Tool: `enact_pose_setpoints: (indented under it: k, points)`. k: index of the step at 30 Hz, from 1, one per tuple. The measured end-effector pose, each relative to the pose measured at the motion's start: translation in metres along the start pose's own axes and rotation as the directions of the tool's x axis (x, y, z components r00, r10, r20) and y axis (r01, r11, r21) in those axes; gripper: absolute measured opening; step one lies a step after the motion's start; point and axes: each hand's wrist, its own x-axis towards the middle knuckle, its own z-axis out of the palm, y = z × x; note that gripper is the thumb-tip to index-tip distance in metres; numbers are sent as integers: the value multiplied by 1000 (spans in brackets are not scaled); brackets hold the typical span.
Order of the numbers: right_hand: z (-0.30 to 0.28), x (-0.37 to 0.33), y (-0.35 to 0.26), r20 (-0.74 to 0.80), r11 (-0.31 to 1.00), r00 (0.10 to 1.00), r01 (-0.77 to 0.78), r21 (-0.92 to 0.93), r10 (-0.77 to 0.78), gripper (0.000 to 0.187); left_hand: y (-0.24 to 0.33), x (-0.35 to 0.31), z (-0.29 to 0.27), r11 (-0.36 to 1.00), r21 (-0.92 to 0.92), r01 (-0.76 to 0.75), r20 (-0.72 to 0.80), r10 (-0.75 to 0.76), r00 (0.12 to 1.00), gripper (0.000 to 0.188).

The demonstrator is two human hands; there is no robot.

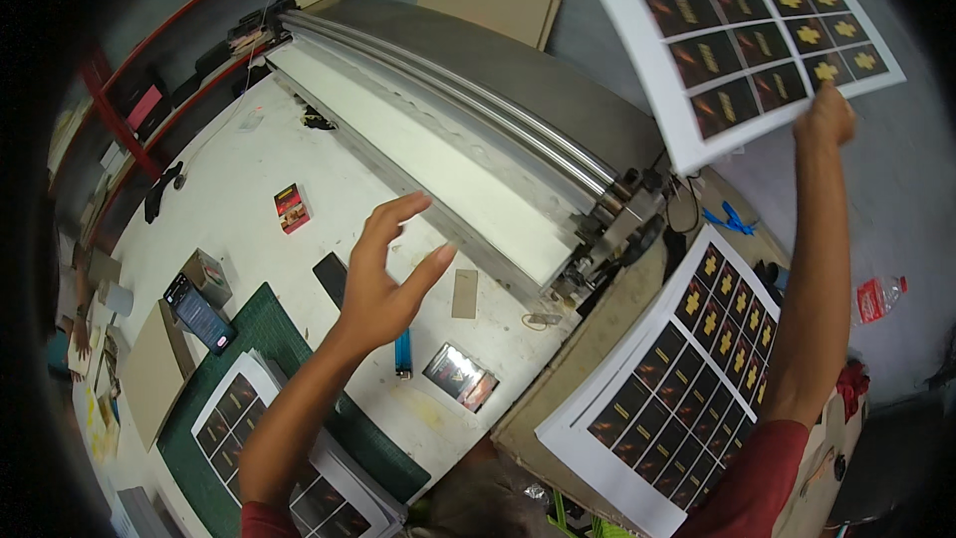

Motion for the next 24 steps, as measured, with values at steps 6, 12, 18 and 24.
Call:
enact_pose_setpoints:
  k: [6, 12, 18, 24]
  points:
    - [80, -68, 118, -70, 878, 990, 74, -473, -121, 49, -27, 49, 45, 947, -241, 212, -43, -229, 973, 51]
    - [85, -175, 127, 656, 866, 571, -251, -433, 494, 42, -42, 81, 65, 541, -633, 554, 113, -644, 757, 62]
    - [63, -194, 35, 508, 211, 570, 506, -836, 646, 63, -38, 46, 39, 361, -860, 360, 27, -673, 739, 42]
    - [-8, -272, -22, 867, 678, 496, 654, -336, -48, 37, -7, -32, -49, 426, -815, 392, -23, -701, 713, 31]
